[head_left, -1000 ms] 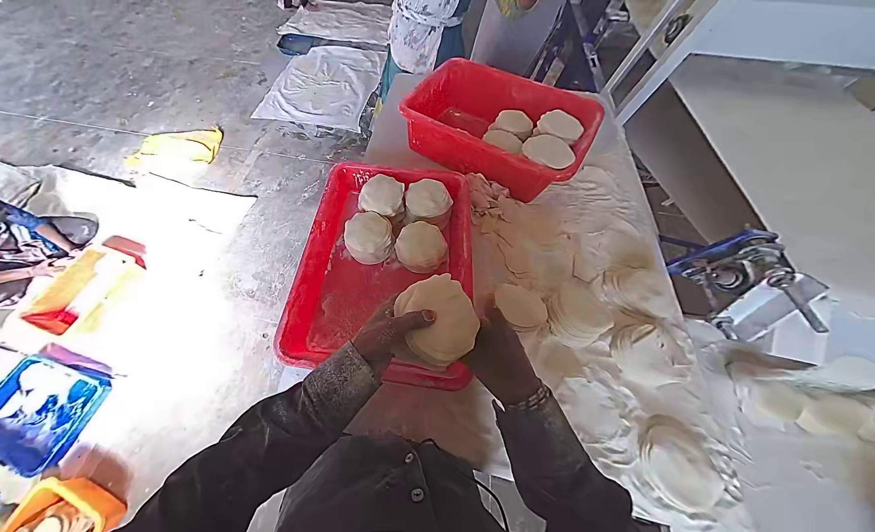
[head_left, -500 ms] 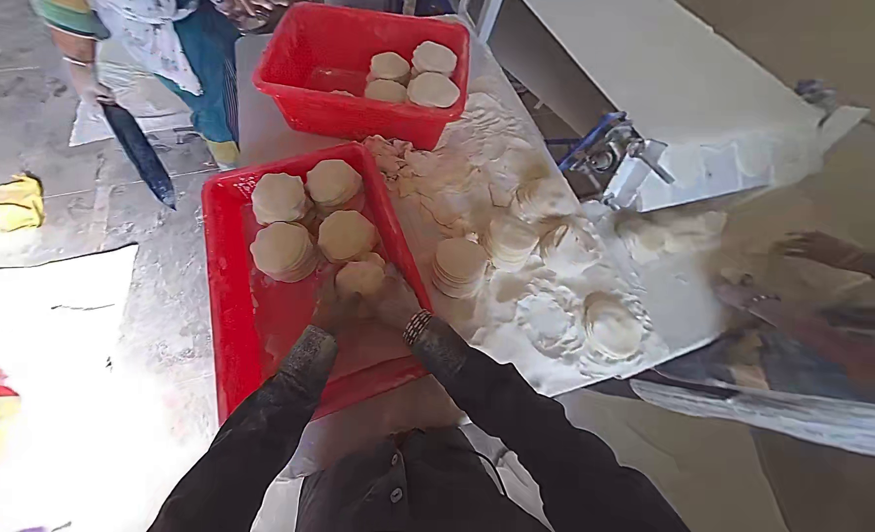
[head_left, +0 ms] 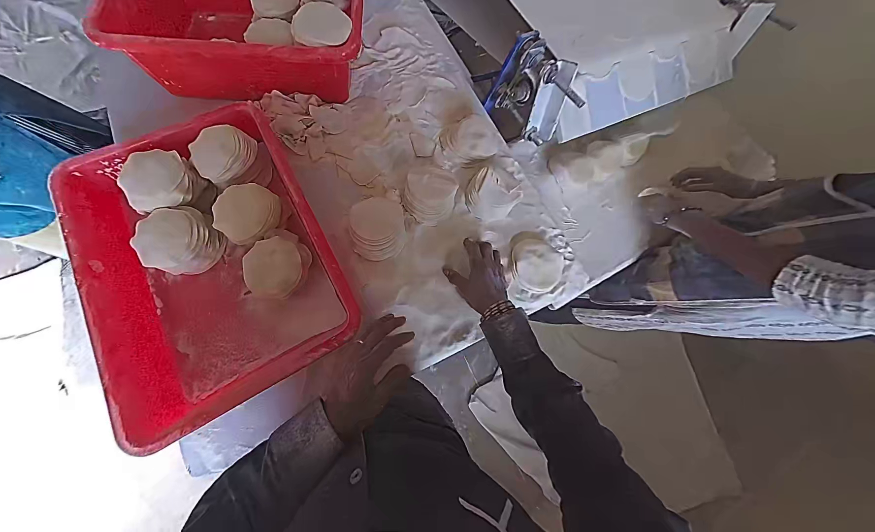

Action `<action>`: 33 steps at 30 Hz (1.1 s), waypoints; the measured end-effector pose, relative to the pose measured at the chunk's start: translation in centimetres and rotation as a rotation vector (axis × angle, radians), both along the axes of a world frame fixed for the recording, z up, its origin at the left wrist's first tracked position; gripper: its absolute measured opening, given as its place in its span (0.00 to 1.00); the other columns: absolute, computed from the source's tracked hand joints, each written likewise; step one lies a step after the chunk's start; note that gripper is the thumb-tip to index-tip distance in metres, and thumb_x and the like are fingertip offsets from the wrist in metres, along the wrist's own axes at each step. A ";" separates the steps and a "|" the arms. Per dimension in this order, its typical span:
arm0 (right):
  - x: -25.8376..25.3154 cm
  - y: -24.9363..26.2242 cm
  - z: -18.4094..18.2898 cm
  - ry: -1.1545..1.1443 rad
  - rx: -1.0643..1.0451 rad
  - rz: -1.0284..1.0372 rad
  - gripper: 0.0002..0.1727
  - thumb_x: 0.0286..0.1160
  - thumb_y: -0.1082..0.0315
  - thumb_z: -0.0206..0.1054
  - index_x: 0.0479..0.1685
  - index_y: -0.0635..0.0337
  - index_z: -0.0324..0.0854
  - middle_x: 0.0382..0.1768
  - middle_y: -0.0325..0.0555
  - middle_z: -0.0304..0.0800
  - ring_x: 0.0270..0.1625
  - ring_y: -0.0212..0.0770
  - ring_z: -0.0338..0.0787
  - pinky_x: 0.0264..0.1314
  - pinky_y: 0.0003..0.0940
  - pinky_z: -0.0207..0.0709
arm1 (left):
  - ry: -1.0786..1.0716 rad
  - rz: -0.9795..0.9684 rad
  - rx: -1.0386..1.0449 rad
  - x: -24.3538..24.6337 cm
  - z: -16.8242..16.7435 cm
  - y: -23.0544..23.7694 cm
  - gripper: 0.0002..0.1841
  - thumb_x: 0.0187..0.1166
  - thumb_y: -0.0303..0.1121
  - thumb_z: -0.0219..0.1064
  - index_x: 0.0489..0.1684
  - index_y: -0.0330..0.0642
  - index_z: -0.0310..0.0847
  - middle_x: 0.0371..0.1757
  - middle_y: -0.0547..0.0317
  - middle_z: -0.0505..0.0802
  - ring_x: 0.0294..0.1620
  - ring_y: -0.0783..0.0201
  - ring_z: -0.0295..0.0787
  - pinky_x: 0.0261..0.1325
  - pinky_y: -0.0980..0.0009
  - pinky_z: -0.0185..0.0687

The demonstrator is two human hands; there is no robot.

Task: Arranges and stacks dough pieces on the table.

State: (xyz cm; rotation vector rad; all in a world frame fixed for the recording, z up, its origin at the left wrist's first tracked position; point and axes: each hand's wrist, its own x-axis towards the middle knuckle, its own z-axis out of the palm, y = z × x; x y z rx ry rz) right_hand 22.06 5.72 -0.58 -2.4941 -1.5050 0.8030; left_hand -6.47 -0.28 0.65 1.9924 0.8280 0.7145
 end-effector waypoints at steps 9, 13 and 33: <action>-2.5 -2.1 -4.3 0.149 0.336 0.256 0.41 0.80 0.38 0.57 0.85 0.58 0.70 0.87 0.57 0.66 0.91 0.61 0.59 0.92 0.61 0.46 | 0.427 0.645 0.093 8.2 -7.2 4.4 0.41 0.86 0.57 0.48 0.87 0.28 0.59 0.90 0.32 0.62 0.93 0.36 0.49 0.89 0.35 0.38; -4.3 -2.0 -4.5 0.173 0.267 0.422 0.47 0.78 0.31 0.53 0.92 0.54 0.60 0.91 0.62 0.56 0.95 0.63 0.47 0.94 0.63 0.32 | 0.332 0.590 0.090 7.6 -7.4 4.2 0.31 0.87 0.46 0.52 0.82 0.34 0.70 0.87 0.37 0.69 0.89 0.38 0.60 0.89 0.42 0.51; -0.1 -1.4 -5.8 0.182 0.461 0.597 0.46 0.84 0.39 0.39 0.85 0.72 0.64 0.86 0.71 0.62 0.90 0.68 0.59 0.92 0.61 0.47 | 0.286 1.267 -0.031 2.7 -8.8 -5.6 0.30 0.89 0.44 0.48 0.81 0.28 0.69 0.86 0.32 0.69 0.91 0.37 0.55 0.91 0.39 0.37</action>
